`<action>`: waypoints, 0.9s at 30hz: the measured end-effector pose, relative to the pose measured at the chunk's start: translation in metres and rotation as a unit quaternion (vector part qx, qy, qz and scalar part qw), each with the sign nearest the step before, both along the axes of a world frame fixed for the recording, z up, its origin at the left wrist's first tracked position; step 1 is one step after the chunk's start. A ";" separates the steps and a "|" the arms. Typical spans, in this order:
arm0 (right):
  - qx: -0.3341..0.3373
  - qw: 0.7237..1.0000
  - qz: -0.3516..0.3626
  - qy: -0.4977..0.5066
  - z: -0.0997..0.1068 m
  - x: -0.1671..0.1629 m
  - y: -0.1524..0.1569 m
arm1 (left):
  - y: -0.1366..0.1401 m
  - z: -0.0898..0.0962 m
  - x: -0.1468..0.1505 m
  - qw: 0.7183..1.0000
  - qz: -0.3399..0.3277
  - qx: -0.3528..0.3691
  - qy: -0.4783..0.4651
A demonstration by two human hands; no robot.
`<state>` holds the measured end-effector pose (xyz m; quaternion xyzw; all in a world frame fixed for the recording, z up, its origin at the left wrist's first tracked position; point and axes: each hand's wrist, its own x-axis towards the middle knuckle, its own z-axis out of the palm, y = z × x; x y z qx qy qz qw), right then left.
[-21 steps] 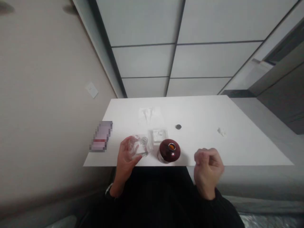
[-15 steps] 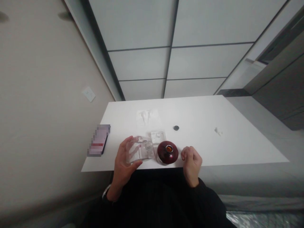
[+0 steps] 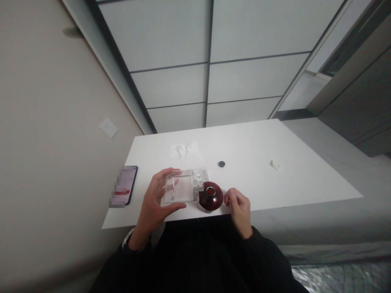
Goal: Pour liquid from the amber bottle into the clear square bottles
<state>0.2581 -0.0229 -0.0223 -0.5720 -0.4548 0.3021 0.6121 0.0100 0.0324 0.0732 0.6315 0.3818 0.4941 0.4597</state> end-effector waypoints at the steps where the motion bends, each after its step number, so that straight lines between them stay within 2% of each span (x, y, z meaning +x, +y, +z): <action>1: -0.001 1.000 0.001 -0.001 0.000 0.000 0.000 | 0.001 0.001 0.000 1.000 0.000 -0.005 0.005; 6: -0.004 1.000 0.008 -0.006 0.001 0.000 0.000 | 0.002 0.009 0.001 0.999 -0.017 -0.019 0.042; 18: -0.006 1.000 0.016 -0.013 -0.001 0.002 -0.001 | 0.012 0.032 0.002 0.981 -0.056 0.095 0.158; 27: -0.004 1.000 0.020 -0.013 -0.002 0.002 -0.001 | 0.014 0.049 0.006 0.975 -0.051 0.120 0.178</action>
